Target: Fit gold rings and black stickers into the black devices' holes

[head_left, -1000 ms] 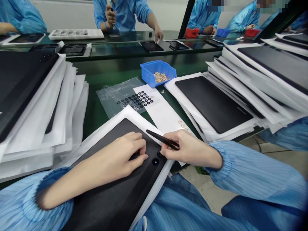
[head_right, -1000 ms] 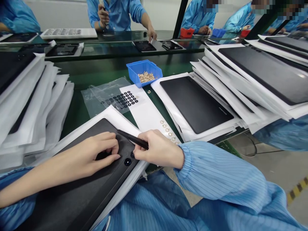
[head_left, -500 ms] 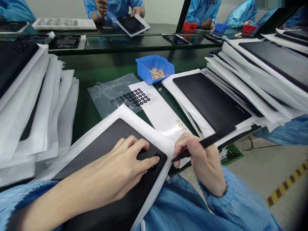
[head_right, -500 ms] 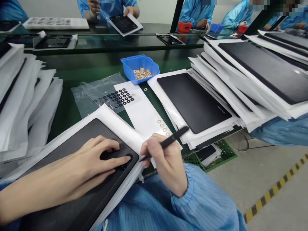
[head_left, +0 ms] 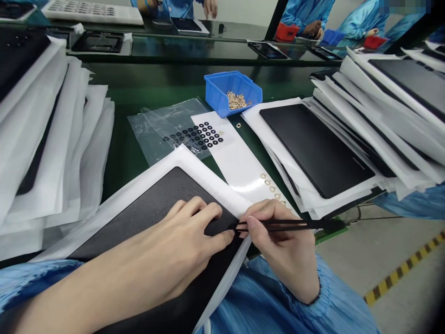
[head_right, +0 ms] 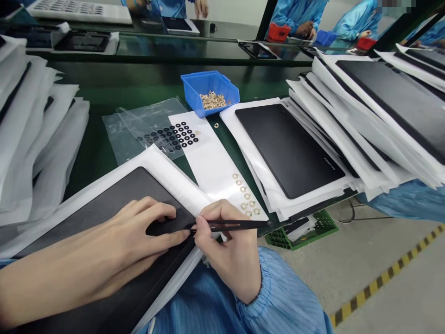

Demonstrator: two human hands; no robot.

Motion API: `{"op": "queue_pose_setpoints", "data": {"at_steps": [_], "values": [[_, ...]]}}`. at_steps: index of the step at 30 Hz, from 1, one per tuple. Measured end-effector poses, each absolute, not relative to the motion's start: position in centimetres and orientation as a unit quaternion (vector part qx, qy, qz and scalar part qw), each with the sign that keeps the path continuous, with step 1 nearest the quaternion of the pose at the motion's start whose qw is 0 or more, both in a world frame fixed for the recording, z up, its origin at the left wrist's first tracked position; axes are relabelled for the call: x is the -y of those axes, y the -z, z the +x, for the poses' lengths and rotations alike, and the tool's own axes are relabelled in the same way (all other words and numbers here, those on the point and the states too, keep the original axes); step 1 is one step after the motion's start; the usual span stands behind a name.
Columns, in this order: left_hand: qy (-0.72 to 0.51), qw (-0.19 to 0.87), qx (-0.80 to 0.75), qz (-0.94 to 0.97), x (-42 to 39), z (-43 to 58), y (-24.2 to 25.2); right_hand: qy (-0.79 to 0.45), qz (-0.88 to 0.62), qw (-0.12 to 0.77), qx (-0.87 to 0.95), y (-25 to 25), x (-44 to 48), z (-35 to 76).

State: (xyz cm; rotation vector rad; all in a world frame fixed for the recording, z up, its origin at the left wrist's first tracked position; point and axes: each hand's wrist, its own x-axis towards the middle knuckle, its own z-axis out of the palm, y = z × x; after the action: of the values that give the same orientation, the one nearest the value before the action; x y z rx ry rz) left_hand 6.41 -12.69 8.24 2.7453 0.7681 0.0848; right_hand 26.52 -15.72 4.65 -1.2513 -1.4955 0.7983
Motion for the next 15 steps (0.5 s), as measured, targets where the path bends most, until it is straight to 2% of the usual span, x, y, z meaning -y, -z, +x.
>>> {"op": "queue_pose_setpoints", "data": {"at_steps": [8,15], "values": [[-0.046,0.143,-0.271,0.951,12.66,6.47,-8.22,-0.312,-0.535,0.481,0.62,-4.74,15.79,26.36],[-0.072,0.142,-0.266,0.951,12.68,6.41,-8.03,-0.347,-0.513,0.493,0.611,-4.23,15.68,26.62]]}}
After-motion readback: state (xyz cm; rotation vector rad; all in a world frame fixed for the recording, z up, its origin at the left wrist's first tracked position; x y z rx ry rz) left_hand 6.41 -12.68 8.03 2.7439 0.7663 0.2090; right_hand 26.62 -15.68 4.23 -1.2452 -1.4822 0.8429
